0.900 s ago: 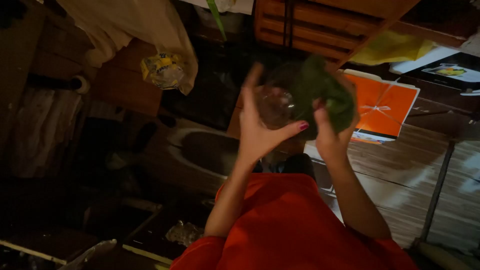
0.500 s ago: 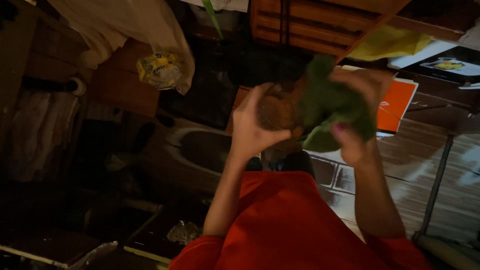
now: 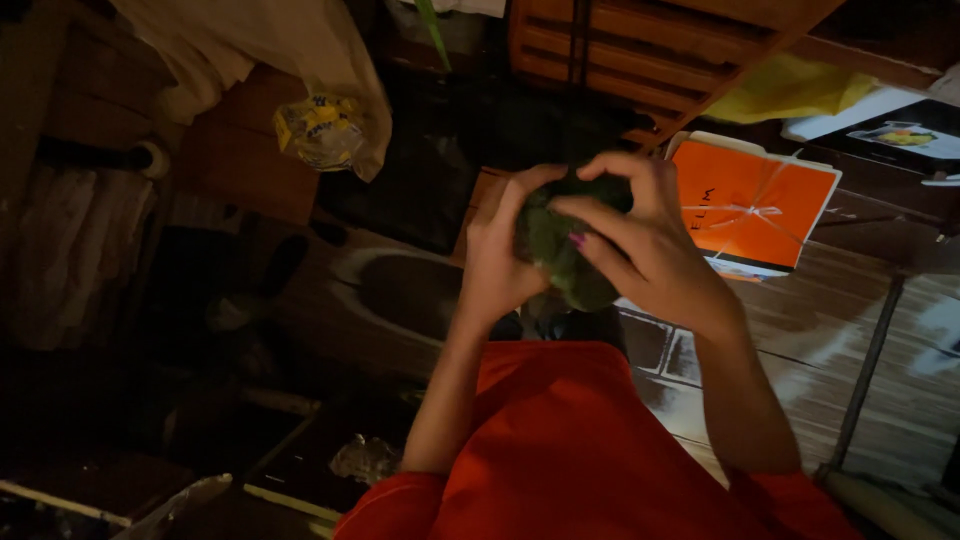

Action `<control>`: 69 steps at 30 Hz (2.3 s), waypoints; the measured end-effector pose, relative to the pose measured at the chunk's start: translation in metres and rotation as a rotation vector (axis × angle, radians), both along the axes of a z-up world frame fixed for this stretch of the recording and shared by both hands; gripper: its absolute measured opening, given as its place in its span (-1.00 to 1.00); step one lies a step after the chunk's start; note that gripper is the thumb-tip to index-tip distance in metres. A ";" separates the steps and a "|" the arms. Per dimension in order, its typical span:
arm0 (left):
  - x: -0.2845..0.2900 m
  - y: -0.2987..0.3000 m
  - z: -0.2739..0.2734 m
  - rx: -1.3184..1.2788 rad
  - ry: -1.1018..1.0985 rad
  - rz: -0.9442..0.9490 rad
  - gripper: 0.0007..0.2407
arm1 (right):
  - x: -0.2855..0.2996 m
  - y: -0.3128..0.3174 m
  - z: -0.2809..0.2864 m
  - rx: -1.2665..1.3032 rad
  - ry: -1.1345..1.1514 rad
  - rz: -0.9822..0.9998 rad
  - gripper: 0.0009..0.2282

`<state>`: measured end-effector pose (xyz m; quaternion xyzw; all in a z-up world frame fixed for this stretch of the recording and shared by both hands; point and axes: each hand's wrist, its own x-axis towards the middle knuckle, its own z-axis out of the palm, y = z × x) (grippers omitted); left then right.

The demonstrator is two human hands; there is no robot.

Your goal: The person is wiping and cleaning glass cups with a cloth.

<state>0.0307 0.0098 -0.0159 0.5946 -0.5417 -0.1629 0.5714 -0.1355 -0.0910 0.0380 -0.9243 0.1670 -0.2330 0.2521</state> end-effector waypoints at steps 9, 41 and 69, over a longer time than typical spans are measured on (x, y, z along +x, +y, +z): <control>-0.004 -0.001 0.011 0.073 -0.123 -0.035 -0.41 | 0.038 0.007 -0.027 0.044 -0.013 -0.393 -0.62; 0.016 0.014 0.015 0.088 -0.045 0.062 -0.32 | 0.016 -0.002 0.044 -0.050 -0.011 0.096 -0.49; 0.064 -0.053 0.064 -0.014 -0.113 0.039 -0.38 | 0.081 -0.021 0.066 -0.206 0.114 -0.176 -0.59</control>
